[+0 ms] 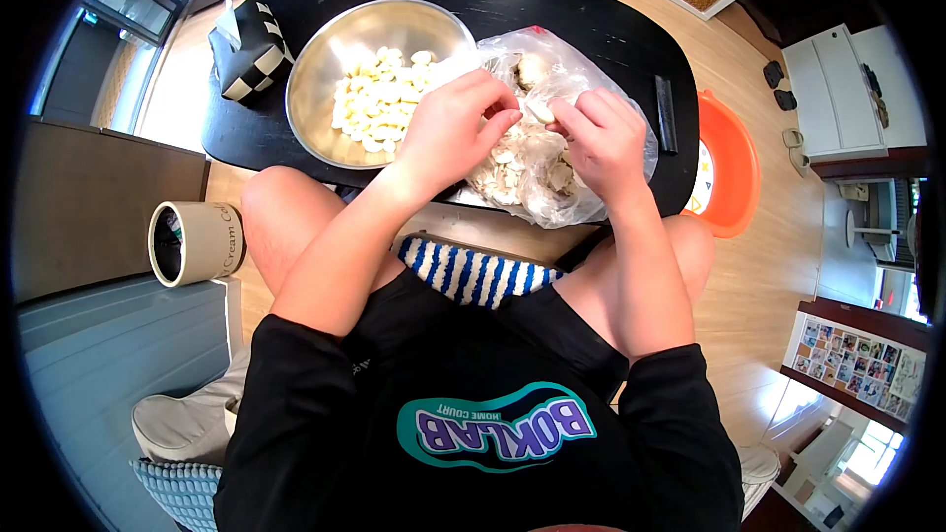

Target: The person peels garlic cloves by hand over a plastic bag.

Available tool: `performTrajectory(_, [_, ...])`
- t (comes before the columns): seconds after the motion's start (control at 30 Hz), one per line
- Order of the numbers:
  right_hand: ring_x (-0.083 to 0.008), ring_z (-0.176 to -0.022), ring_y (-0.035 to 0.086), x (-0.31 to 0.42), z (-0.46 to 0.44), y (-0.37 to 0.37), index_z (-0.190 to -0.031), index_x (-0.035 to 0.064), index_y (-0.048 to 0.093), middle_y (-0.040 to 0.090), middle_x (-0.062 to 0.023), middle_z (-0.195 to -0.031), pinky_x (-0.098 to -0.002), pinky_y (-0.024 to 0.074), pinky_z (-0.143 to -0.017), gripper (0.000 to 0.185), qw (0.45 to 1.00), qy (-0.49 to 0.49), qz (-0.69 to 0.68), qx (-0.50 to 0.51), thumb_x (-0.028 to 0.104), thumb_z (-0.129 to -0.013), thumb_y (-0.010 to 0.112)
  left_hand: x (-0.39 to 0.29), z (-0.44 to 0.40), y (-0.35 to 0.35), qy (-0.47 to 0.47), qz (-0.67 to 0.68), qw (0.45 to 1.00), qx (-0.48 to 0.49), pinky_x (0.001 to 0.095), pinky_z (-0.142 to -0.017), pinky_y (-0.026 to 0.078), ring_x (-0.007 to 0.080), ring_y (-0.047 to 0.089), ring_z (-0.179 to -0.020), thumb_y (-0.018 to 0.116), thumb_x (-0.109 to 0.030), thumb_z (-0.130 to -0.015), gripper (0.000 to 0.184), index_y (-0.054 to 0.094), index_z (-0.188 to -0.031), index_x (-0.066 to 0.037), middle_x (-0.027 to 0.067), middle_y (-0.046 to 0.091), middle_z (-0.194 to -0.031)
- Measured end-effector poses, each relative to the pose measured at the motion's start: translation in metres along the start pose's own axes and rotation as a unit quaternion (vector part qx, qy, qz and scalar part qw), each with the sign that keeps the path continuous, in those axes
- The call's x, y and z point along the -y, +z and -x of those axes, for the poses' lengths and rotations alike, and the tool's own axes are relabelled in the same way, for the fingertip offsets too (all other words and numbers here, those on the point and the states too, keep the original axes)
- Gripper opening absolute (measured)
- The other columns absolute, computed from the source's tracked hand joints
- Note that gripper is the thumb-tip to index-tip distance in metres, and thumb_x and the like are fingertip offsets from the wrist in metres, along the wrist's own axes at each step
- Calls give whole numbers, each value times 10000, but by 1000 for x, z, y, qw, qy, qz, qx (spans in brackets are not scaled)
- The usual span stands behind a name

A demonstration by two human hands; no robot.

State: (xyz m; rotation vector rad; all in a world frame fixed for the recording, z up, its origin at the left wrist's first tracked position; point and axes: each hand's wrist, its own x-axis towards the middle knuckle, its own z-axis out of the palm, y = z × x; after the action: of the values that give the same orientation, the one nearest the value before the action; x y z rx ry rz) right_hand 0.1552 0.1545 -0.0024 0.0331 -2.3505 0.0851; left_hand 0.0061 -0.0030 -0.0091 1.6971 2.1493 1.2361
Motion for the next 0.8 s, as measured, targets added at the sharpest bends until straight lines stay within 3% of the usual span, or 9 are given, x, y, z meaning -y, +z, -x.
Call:
performTrajectory(0.17, [-198, -602, 536, 3, -2, 1, -857, 130, 674, 466, -15, -653, -336, 425, -524, 185, 999, -25, 9, -31, 161, -694, 755, -6, -3, -1, 14, 153, 986, -59, 297, -730, 543, 171, 667, -849, 693, -19, -854, 179, 670, -1031, -12, 90, 667, -946])
performTrajectory(0.33, [-206, -615, 551, 4, -1, 2, -862, 118, 677, 495, -23, -662, -339, 436, -535, 187, 1000, -10, -2, -23, 162, -702, 763, -8, -1, -4, 47, 207, 977, -21, 274, -777, 534, 155, 665, -884, 686, -5, -854, 246, 656, -1098, -7, 82, 676, -977])
performTrajectory(0.53, [-251, -640, 584, 7, 3, 7, -881, 58, 683, 589, -70, -724, -348, 471, -566, 211, 983, 62, -171, 8, 116, -716, 799, -3, 0, -1, -17, 277, 960, 17, 269, -820, 524, 126, 648, -903, 682, -16, -890, 210, 639, -1095, -5, 64, 674, -994])
performTrajectory(0.7, [-186, -658, 586, 16, 4, 5, -941, 43, 712, 618, -76, -758, -306, 470, -602, 179, 918, 206, -340, 1, 45, -772, 772, 3, 1, 1, -77, 383, 920, 38, 268, -832, 522, 123, 643, -921, 674, -16, -912, 153, 621, -1054, 10, 62, 666, -997])
performTrajectory(0.8, [-147, -693, 585, 13, 7, 9, -949, 31, 713, 639, -65, -801, -286, 468, -630, 156, 888, 216, -405, -23, 21, -796, 744, 6, 1, 3, -75, 410, 908, 41, 263, -837, 518, 122, 639, -924, 671, -7, -912, 154, 614, -1054, 13, 64, 660, -991])
